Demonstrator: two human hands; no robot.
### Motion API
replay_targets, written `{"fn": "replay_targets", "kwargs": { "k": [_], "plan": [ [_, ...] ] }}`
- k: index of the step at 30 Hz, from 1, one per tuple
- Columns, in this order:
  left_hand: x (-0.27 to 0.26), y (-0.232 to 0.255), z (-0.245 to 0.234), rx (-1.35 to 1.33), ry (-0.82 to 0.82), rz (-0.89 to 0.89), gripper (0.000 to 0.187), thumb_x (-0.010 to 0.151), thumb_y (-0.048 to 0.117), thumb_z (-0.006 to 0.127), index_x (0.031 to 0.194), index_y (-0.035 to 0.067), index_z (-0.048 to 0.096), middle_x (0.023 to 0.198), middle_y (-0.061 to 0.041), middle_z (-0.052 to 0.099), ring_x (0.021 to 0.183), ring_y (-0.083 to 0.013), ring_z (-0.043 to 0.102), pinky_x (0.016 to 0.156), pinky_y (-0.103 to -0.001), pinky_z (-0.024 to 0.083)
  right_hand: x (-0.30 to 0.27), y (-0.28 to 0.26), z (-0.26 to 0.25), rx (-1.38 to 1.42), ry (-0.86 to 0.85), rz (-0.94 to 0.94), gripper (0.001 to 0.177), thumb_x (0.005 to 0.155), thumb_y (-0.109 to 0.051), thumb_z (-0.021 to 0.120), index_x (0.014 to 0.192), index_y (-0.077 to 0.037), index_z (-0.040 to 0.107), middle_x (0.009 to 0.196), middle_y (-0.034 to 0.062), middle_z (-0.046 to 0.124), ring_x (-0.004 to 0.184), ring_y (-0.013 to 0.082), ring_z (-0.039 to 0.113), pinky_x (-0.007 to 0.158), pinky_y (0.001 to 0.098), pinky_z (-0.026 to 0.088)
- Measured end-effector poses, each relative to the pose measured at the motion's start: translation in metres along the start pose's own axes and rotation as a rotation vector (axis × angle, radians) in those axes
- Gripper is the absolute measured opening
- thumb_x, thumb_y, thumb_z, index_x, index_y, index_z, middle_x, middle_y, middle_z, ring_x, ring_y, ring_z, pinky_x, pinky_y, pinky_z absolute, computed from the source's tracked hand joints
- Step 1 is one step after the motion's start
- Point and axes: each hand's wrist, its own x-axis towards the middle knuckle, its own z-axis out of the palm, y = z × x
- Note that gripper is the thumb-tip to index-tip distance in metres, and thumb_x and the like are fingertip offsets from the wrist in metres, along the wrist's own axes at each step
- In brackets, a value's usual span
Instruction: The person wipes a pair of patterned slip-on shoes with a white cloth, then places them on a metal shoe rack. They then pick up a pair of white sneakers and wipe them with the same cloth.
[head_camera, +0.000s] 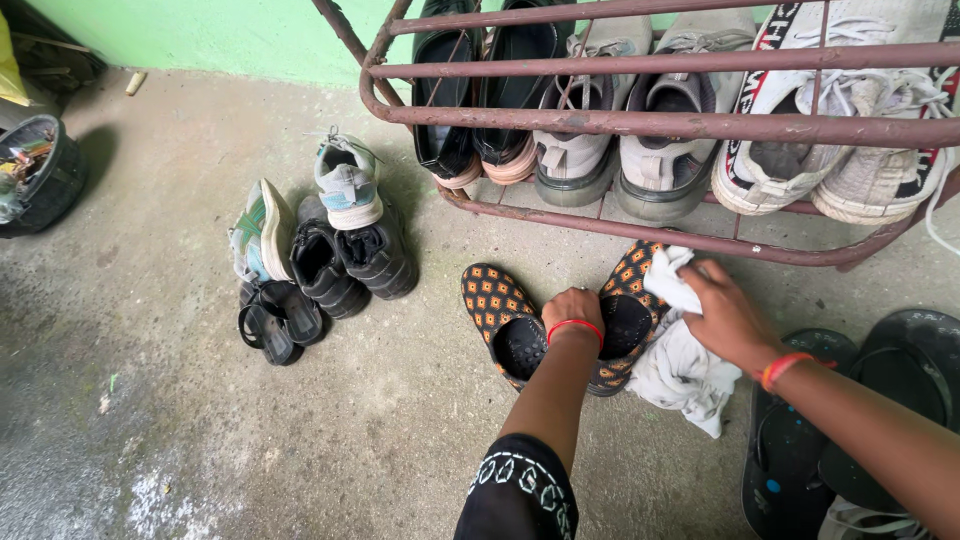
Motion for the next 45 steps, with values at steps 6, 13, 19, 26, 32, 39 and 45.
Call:
{"fn": "replay_targets", "kwargs": {
  "k": [6,13,19,26,32,39,45],
  "plan": [
    [-0.017,-0.011,0.005,0.009,-0.067,0.023,0.023,0.095,0.015,0.066,0.114,0.013,0.078,0.122,-0.013,0.074,0.115,-0.0294,0.071,0.092,-0.04,0.058,0.012,-0.01,0.038,-0.041,-0.02,0.093,0.062,0.074,0.003,0.067,0.135,-0.007,0.058,0.145,0.0159,0.043,0.114,0.0425,0.061,0.098,0.0474,0.052],
    [-0.017,-0.019,-0.006,-0.095,-0.067,-0.017,0.032,0.101,0.03,0.055,0.118,0.013,0.076,0.124,-0.014,0.072,0.116,-0.0318,0.069,0.095,-0.043,0.056,-0.026,-0.056,-0.01,-0.078,-0.277,-0.045,0.053,0.077,-0.007,0.07,0.128,-0.021,0.065,0.14,0.0011,0.054,0.11,0.0327,0.07,0.096,0.0448,0.056],
    [-0.019,-0.065,-0.041,-0.13,0.018,-0.03,0.043,0.099,0.046,0.059,0.119,0.011,0.073,0.122,-0.017,0.071,0.114,-0.0349,0.069,0.095,-0.046,0.055,-0.013,-0.029,-0.023,-0.192,-0.149,0.166,0.06,0.079,-0.018,0.074,0.137,-0.019,0.058,0.143,0.008,0.052,0.116,0.0373,0.066,0.097,0.0481,0.055],
    [-0.034,-0.146,-0.016,-0.267,0.124,-0.3,0.051,0.093,0.054,0.065,0.118,0.01,0.072,0.122,-0.015,0.072,0.114,-0.0341,0.07,0.093,-0.045,0.057,-0.019,-0.064,-0.021,-0.571,-0.171,0.155,0.065,0.079,-0.044,0.074,0.131,-0.011,0.058,0.143,0.0151,0.045,0.133,0.0391,0.049,0.088,0.0478,0.058],
    [-0.058,-0.164,0.013,-0.343,-0.065,-0.398,0.069,0.087,0.064,0.068,0.129,0.01,0.064,0.127,-0.014,0.07,0.12,-0.0316,0.067,0.097,-0.044,0.055,-0.018,-0.116,-0.007,-0.607,-0.049,-0.159,0.052,0.09,-0.048,0.064,0.118,-0.004,0.065,0.143,0.0144,0.051,0.129,0.0314,0.056,0.098,0.0423,0.059],
    [-0.044,-0.151,0.047,-0.511,-0.019,-0.433,0.062,0.091,0.041,0.071,0.135,-0.001,0.053,0.126,-0.022,0.068,0.121,-0.0363,0.065,0.1,-0.044,0.054,-0.04,-0.151,0.029,-0.575,-0.395,0.051,0.07,0.085,-0.062,0.069,0.126,-0.006,0.062,0.129,0.0079,0.06,0.129,0.0263,0.054,0.107,0.0481,0.048],
    [-0.037,-0.156,0.067,-0.468,0.063,-0.341,0.053,0.097,0.011,0.05,0.146,-0.007,0.041,0.122,-0.026,0.069,0.116,-0.0389,0.068,0.096,-0.045,0.056,-0.036,-0.128,0.063,-0.398,-0.346,0.027,0.053,0.078,-0.042,0.076,0.124,-0.017,0.07,0.118,0.0074,0.068,0.12,0.0296,0.06,0.1,0.0504,0.05]
  ]
}}
